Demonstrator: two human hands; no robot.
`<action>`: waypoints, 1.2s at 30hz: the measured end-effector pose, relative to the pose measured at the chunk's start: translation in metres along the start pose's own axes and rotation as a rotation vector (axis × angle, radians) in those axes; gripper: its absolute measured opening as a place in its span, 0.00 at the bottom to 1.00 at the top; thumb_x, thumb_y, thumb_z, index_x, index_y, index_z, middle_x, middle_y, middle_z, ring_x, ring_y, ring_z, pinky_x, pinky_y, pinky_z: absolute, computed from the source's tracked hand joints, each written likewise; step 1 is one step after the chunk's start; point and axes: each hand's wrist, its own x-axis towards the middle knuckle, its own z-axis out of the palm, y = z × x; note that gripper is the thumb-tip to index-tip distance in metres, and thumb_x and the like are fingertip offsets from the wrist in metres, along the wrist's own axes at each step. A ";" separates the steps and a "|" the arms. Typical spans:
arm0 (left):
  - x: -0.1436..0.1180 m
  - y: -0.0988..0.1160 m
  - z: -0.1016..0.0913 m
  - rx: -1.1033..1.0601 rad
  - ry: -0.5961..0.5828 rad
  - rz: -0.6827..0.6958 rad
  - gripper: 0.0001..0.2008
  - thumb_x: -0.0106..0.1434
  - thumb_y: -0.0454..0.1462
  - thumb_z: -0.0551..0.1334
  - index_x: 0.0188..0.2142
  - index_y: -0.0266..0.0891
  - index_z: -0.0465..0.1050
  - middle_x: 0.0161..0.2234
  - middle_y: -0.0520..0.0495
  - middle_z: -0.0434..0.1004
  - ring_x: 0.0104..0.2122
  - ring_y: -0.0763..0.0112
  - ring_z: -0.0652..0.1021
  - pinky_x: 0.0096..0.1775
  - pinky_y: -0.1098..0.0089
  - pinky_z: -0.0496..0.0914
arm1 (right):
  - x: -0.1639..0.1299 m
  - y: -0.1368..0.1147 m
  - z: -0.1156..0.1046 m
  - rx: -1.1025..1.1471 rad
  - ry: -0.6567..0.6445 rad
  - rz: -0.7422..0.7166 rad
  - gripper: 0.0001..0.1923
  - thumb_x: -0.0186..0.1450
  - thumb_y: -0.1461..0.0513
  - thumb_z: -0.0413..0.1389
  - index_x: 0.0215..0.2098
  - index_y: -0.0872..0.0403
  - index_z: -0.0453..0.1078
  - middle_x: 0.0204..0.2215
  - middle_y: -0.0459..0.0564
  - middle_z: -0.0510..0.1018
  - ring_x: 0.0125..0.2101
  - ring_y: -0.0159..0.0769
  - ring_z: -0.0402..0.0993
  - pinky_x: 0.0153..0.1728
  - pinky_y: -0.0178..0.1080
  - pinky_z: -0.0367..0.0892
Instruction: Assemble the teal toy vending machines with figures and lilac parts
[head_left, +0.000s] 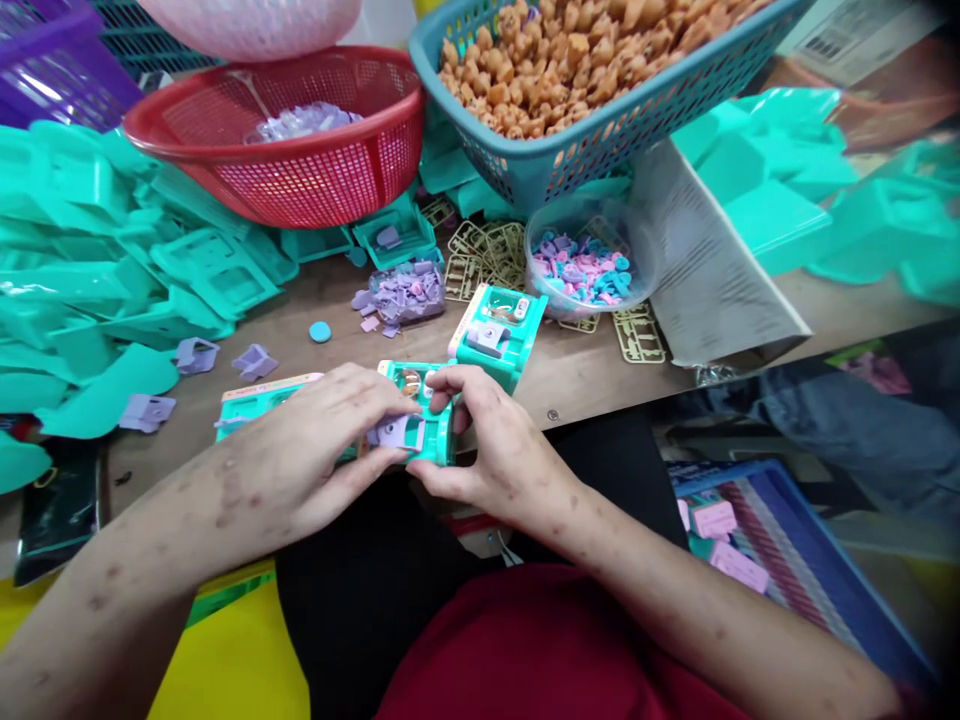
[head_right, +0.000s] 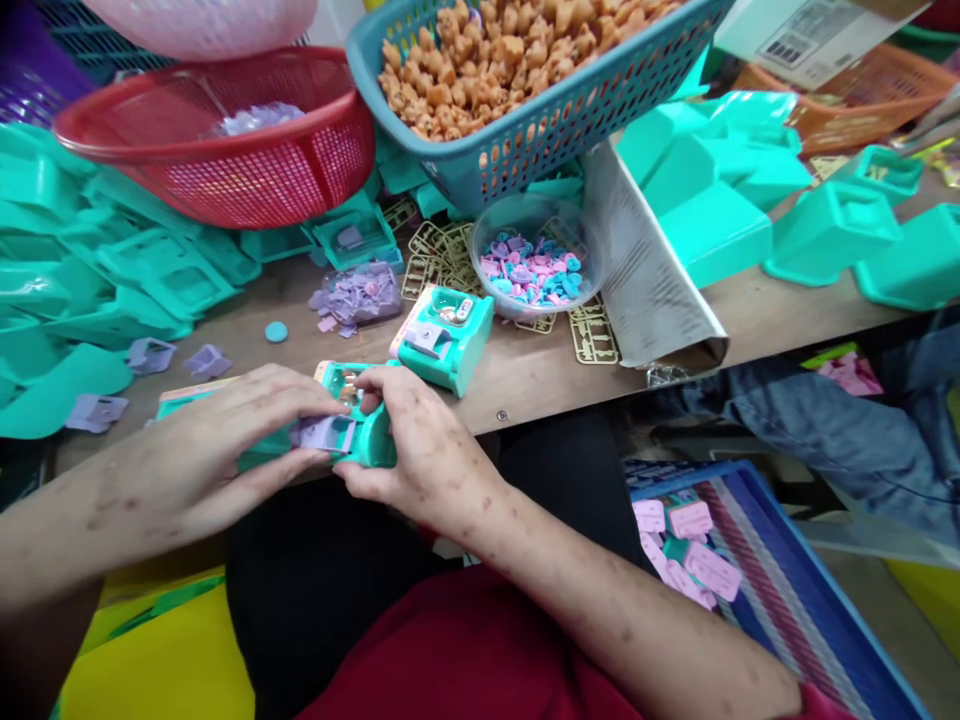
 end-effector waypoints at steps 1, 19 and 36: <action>0.000 0.001 0.001 0.012 0.010 -0.015 0.13 0.79 0.38 0.60 0.59 0.42 0.74 0.56 0.42 0.81 0.56 0.56 0.80 0.55 0.58 0.75 | 0.001 0.000 0.000 -0.004 -0.001 -0.012 0.37 0.64 0.64 0.73 0.65 0.50 0.62 0.55 0.52 0.78 0.53 0.44 0.79 0.57 0.48 0.79; 0.010 0.001 0.005 0.289 -0.122 0.039 0.21 0.82 0.41 0.53 0.68 0.41 0.74 0.67 0.36 0.77 0.66 0.45 0.77 0.67 0.42 0.73 | 0.003 0.002 -0.001 -0.012 -0.009 -0.079 0.36 0.65 0.65 0.71 0.65 0.51 0.60 0.60 0.56 0.76 0.60 0.48 0.78 0.62 0.54 0.78; 0.010 0.003 0.001 0.203 -0.054 -0.089 0.18 0.82 0.47 0.57 0.63 0.47 0.77 0.58 0.41 0.81 0.57 0.47 0.82 0.56 0.49 0.79 | 0.006 0.006 0.000 -0.026 -0.006 -0.125 0.31 0.68 0.66 0.67 0.64 0.52 0.59 0.60 0.58 0.75 0.62 0.49 0.76 0.62 0.55 0.78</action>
